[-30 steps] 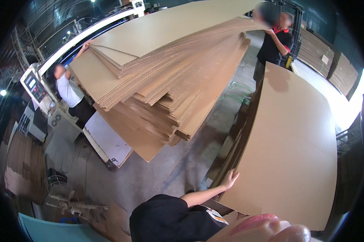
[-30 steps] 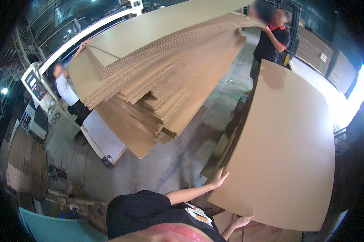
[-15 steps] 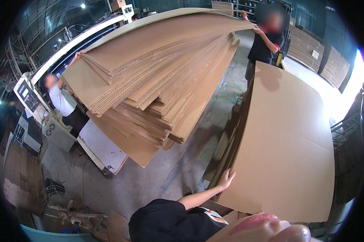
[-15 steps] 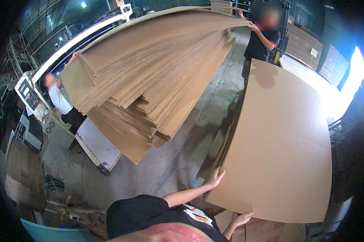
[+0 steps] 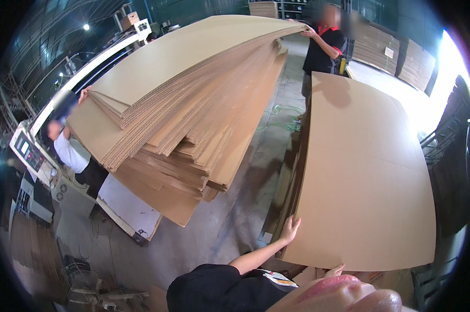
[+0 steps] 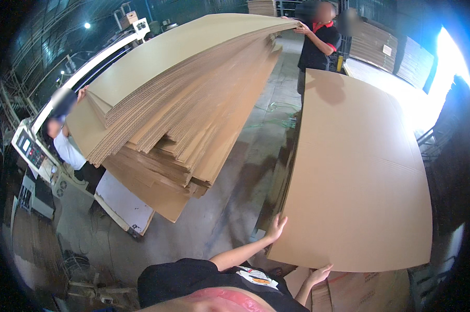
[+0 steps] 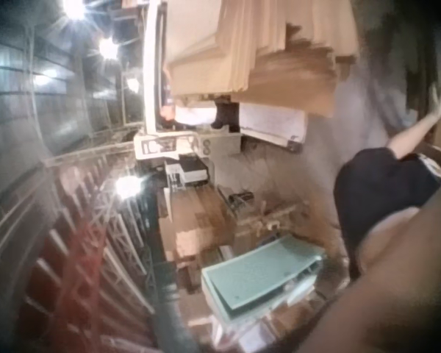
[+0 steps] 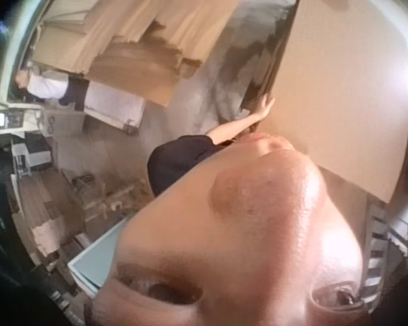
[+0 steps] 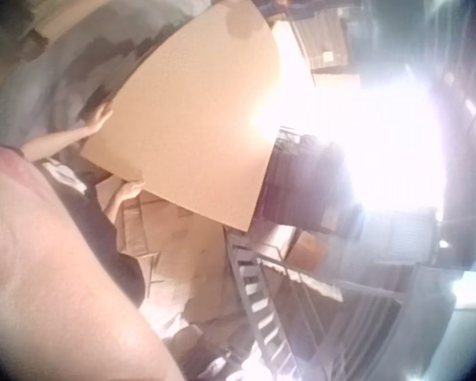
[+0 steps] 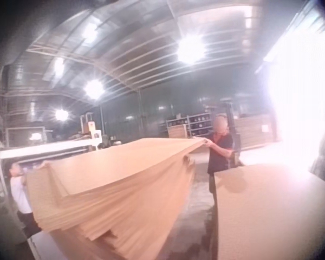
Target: The person repeatedly lifts large flat cardboard sheets from a stack and places them onto another stack. The action is performed by hand without tools, moving sheets one at a time in a warehouse setting.
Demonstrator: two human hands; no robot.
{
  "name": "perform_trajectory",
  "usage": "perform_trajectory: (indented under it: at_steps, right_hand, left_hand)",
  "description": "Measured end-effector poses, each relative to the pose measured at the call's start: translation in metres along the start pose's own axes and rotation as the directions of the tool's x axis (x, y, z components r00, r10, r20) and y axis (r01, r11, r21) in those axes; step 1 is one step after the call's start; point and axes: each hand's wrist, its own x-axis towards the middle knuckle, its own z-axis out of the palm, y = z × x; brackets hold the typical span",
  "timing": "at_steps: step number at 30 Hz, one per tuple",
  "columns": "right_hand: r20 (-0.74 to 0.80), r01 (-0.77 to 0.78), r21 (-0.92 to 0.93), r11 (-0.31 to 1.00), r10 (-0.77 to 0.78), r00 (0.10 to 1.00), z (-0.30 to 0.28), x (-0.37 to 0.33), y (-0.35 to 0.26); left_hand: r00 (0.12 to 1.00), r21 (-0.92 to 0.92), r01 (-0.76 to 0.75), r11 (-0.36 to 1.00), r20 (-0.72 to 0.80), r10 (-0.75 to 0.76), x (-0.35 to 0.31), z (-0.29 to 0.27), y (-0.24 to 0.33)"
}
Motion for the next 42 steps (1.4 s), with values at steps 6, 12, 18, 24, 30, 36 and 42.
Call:
perform_trajectory:
  at_steps: [6,12,18,24,30,36,42]
  right_hand:
    - [0.009,-0.010,0.072,0.997,0.009,1.000,0.002,-0.013,-0.012]
    - [0.004,-0.072,0.027,0.997,0.072,0.997,0.002,-0.001,0.007]
    - [0.011,-0.137,0.132,0.982,0.137,0.991,-0.002,0.011,0.021]
    - [0.025,-0.001,-0.014,1.000,0.002,1.000,0.001,-0.001,0.001]
    - [0.061,0.007,-0.074,0.997,-0.002,0.998,-0.003,0.010,0.004]
    - [0.055,-0.018,-0.216,0.976,0.031,0.998,-0.009,0.010,-0.006]
    - [0.149,-0.036,-0.097,0.995,0.050,0.988,-0.006,0.013,0.010]
  left_hand:
    - [1.000,-0.018,-0.011,1.000,0.009,0.012,0.003,-0.003,-0.012]
    - [0.999,0.023,-0.030,0.999,-0.022,0.030,-0.001,-0.004,0.001]
    - [1.000,-0.002,0.000,1.000,0.017,0.000,-0.004,-0.006,0.028]
    - [1.000,0.017,0.003,1.000,-0.015,-0.002,-0.006,-0.009,0.025]
    - [0.999,-0.022,-0.009,1.000,-0.038,0.008,0.001,0.006,-0.003]
    - [0.990,-0.118,0.051,0.992,0.139,-0.034,-0.007,-0.012,0.032]
    - [0.977,-0.045,0.212,0.976,0.026,-0.211,-0.100,-0.106,-0.082]
